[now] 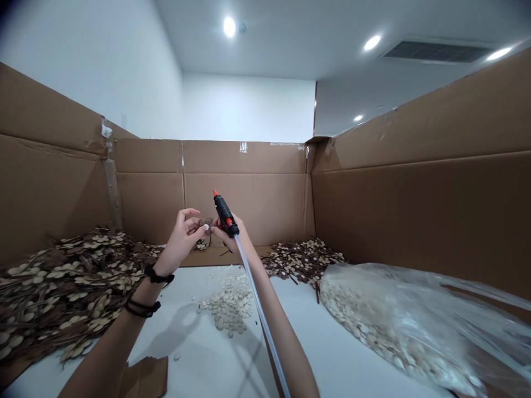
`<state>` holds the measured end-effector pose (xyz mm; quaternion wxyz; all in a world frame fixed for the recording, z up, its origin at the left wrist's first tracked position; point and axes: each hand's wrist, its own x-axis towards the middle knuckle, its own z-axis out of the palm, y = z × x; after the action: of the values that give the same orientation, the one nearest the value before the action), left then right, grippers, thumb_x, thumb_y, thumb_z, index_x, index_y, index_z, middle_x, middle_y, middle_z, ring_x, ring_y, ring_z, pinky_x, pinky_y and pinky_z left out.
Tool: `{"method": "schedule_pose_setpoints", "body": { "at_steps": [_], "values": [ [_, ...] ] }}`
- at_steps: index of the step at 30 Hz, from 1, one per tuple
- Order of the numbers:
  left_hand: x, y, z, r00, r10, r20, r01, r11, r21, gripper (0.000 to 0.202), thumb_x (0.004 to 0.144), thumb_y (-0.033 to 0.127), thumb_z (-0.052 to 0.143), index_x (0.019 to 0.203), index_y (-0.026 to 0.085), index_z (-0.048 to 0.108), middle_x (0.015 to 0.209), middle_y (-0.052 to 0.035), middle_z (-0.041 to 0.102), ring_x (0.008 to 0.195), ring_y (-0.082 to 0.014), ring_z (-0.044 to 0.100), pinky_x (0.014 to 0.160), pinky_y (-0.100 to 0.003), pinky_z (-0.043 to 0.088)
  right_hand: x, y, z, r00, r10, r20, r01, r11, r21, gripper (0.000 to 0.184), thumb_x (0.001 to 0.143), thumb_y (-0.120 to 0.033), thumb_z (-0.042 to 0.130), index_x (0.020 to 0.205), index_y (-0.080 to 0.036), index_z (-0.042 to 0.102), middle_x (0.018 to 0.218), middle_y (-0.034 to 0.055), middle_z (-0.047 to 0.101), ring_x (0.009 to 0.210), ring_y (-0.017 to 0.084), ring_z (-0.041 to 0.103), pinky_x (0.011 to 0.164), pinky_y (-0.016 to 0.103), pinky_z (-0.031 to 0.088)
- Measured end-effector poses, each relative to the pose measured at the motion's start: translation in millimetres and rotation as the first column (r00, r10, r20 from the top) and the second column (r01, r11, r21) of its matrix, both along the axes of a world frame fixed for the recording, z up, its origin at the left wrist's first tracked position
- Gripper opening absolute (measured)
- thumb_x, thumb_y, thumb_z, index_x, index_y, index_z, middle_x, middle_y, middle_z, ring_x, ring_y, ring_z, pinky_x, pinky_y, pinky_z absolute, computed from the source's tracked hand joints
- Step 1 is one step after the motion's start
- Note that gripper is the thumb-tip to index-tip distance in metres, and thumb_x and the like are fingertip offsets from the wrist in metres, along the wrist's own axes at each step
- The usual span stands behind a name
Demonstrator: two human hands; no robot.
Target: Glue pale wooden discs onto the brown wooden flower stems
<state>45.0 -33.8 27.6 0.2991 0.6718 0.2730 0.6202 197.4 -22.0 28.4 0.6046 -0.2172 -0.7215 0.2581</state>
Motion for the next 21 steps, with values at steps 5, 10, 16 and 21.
{"method": "schedule_pose_setpoints", "body": {
  "at_steps": [5, 10, 16, 21],
  "values": [
    [-6.0, -4.5, 5.0, 0.993, 0.04, -0.107, -0.04, 0.999, -0.005, 0.054, 0.079, 0.033, 0.061, 0.126, 0.02, 0.036, 0.09, -0.0021, 0.064, 0.083, -0.0142, 0.062, 0.073, -0.026, 0.046, 5.5, -0.1, 0.6, 0.999, -0.044, -0.004, 0.044, 0.999, -0.002, 0.023, 0.07, -0.037, 0.066, 0.078, -0.019, 0.053, 0.078, 0.0012, 0.056, 0.069, 0.014, 0.051, 0.065, 0.028, 0.042],
    [-14.6, -3.3, 8.1, 0.983, 0.08, -0.167, -0.09, 0.995, -0.053, 0.038, 0.088, 0.045, 0.043, 0.112, 0.018, 0.053, 0.099, -0.006, 0.063, 0.088, -0.0163, 0.058, 0.066, -0.025, 0.045, 8.9, -2.4, 1.5, 0.999, -0.032, -0.014, 0.032, 0.999, -0.023, 0.025, 0.07, -0.037, 0.067, 0.081, -0.018, 0.055, 0.079, 0.0013, 0.057, 0.072, 0.014, 0.053, 0.066, 0.028, 0.043],
    [-13.9, -4.6, 7.0, 0.934, 0.05, -0.354, -0.059, 0.998, -0.014, 0.031, 0.086, 0.046, 0.048, 0.083, 0.017, 0.056, 0.082, -0.0012, 0.063, 0.067, -0.0128, 0.053, 0.06, -0.024, 0.039, 5.3, -2.9, 0.6, 1.0, 0.021, 0.02, -0.021, 0.999, -0.033, 0.022, 0.069, -0.034, 0.068, 0.076, -0.018, 0.053, 0.077, 0.001, 0.056, 0.069, 0.014, 0.052, 0.062, 0.027, 0.042],
    [-9.7, -5.6, 3.9, 0.926, 0.076, -0.37, -0.055, 0.996, 0.068, 0.024, 0.088, 0.04, 0.048, 0.083, 0.018, 0.053, 0.08, -0.001, 0.06, 0.07, -0.0134, 0.053, 0.065, -0.025, 0.04, 4.8, 1.7, -0.8, 0.998, 0.052, 0.02, -0.052, 0.999, 0.0, 0.023, 0.069, -0.033, 0.069, 0.076, -0.018, 0.053, 0.075, 0.0, 0.055, 0.068, 0.013, 0.052, 0.064, 0.028, 0.042]
  ]
}}
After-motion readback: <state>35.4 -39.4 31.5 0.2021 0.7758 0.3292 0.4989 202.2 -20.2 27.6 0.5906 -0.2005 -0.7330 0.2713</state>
